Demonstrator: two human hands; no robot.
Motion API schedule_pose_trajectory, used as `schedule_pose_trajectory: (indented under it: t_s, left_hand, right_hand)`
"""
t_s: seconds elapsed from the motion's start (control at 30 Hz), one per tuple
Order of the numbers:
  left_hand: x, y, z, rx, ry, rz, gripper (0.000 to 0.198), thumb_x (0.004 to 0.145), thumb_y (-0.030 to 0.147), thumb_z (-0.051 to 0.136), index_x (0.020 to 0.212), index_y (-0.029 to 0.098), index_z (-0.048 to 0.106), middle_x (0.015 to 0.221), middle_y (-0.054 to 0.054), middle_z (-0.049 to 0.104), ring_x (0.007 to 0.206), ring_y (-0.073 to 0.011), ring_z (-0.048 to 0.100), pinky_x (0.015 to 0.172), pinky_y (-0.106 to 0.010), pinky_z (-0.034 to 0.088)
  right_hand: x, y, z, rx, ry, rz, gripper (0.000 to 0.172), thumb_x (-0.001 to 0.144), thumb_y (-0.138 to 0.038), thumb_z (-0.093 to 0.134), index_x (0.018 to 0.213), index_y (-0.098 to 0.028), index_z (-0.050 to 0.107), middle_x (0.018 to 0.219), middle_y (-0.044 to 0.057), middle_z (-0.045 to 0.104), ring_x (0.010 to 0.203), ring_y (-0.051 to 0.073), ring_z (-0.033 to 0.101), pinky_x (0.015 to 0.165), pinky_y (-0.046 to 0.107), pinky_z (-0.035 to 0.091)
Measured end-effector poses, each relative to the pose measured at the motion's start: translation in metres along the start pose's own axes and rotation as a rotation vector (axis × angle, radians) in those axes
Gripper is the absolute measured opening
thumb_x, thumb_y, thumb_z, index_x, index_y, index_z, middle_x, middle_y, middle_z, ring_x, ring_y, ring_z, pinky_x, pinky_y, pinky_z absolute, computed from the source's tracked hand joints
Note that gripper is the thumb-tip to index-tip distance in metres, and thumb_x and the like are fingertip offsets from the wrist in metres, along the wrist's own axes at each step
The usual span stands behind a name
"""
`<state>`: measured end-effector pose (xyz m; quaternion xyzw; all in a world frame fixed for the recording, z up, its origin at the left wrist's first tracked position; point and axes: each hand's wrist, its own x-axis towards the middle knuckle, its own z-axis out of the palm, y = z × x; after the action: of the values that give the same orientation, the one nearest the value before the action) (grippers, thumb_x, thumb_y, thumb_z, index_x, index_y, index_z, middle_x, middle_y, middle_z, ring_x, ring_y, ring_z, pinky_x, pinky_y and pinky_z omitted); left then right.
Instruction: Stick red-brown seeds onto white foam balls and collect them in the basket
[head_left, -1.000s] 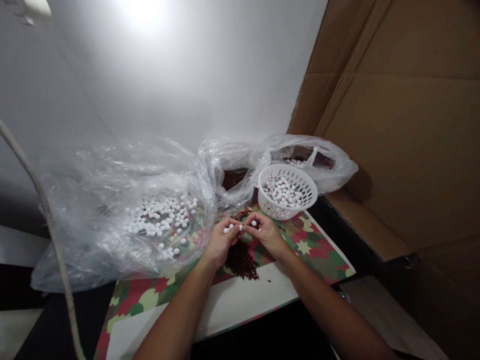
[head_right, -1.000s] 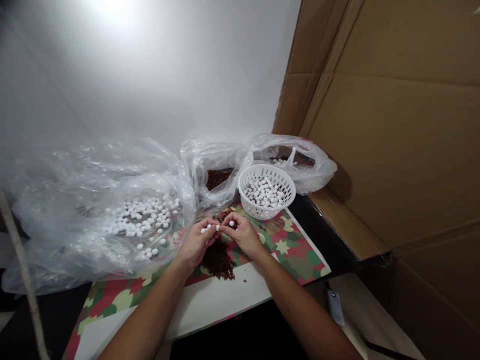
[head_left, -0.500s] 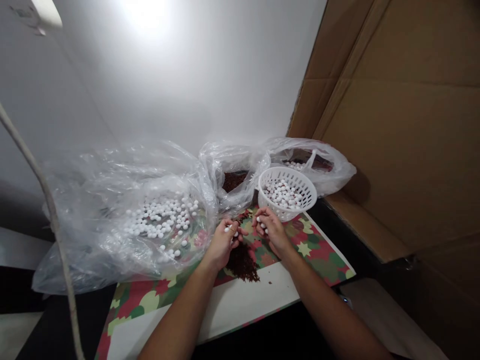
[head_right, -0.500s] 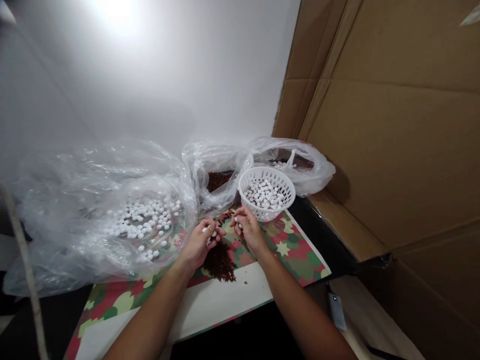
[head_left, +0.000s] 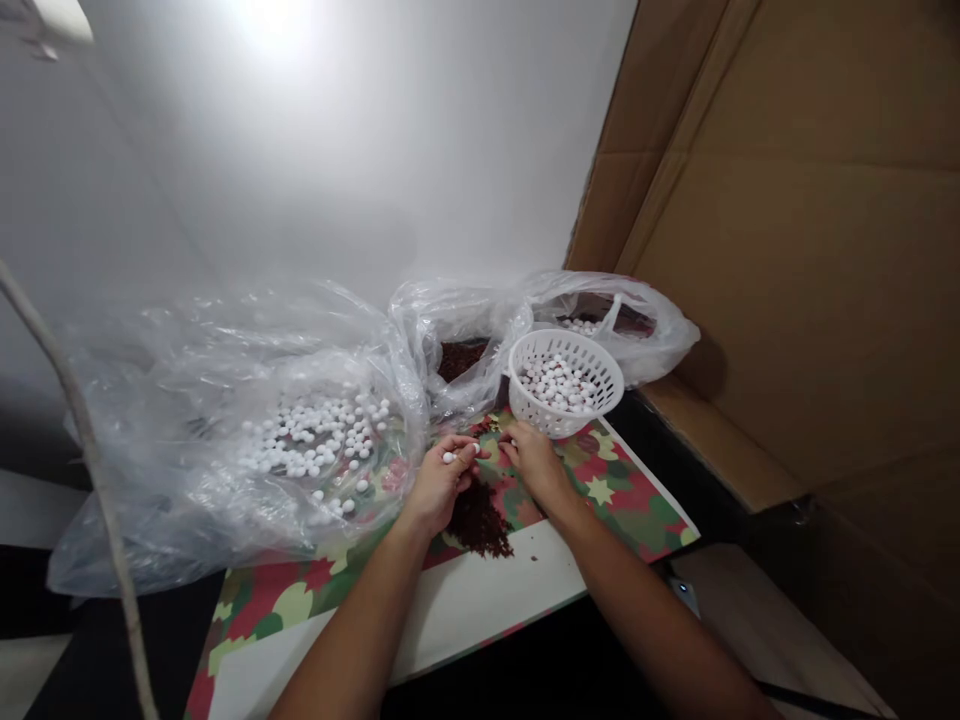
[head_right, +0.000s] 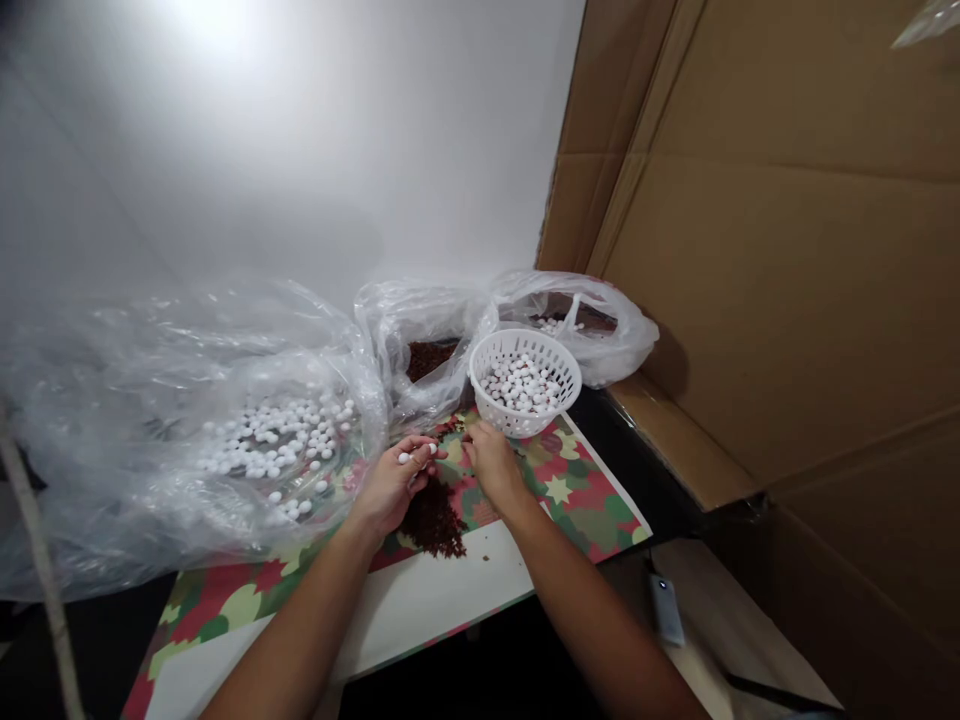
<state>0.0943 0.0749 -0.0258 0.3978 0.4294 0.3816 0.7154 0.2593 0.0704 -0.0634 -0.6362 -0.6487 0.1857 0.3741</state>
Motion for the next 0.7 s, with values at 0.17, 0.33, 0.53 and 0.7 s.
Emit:
schedule_pose_trajectory:
  t_s: [0.17,0.33,0.53,0.7]
  left_hand:
    - [0.004,-0.003,-0.003,-0.06,0.028,0.041,0.042,0.062,0.036,0.078,0.092,0.012,0.06,0.077,-0.002,0.06,0.06,-0.0042,0.05,0.048,-0.015,0.029]
    - [0.004,-0.003,-0.002,-0.071,0.013,0.084,0.038,0.06,0.035,0.079,0.079,0.011,0.056,0.066,0.001,0.054,0.056,-0.0044,0.049,0.047,-0.016,0.029]
    - [0.004,-0.005,-0.001,-0.018,0.018,0.101,0.036,0.063,0.035,0.077,0.081,0.012,0.056,0.068,0.001,0.054,0.057,-0.005,0.049,0.048,-0.016,0.029]
    - [0.005,-0.008,-0.002,0.079,0.036,0.142,0.031,0.066,0.034,0.074,0.081,0.013,0.057,0.069,0.0,0.055,0.056,-0.0051,0.047,0.05,-0.016,0.03]
  right_hand:
    - [-0.004,-0.013,-0.01,0.591,-0.122,0.137,0.03,0.078,-0.042,0.062,0.085,-0.012,0.062,0.067,0.0,0.053,0.056,0.007,0.04,0.053,0.018,0.03]
    - [-0.007,-0.021,-0.013,0.71,-0.234,0.114,0.035,0.076,-0.045,0.064,0.085,-0.011,0.061,0.067,-0.001,0.049,0.058,0.005,0.036,0.053,0.016,0.027]
    - [-0.007,-0.022,-0.013,0.674,-0.232,0.089,0.033,0.078,-0.044,0.061,0.084,-0.011,0.061,0.071,0.0,0.052,0.061,0.006,0.039,0.055,0.017,0.03]
    - [-0.008,-0.025,-0.015,0.697,-0.251,0.133,0.035,0.075,-0.045,0.063,0.081,-0.011,0.06,0.068,-0.001,0.05,0.059,0.005,0.038,0.054,0.017,0.028]
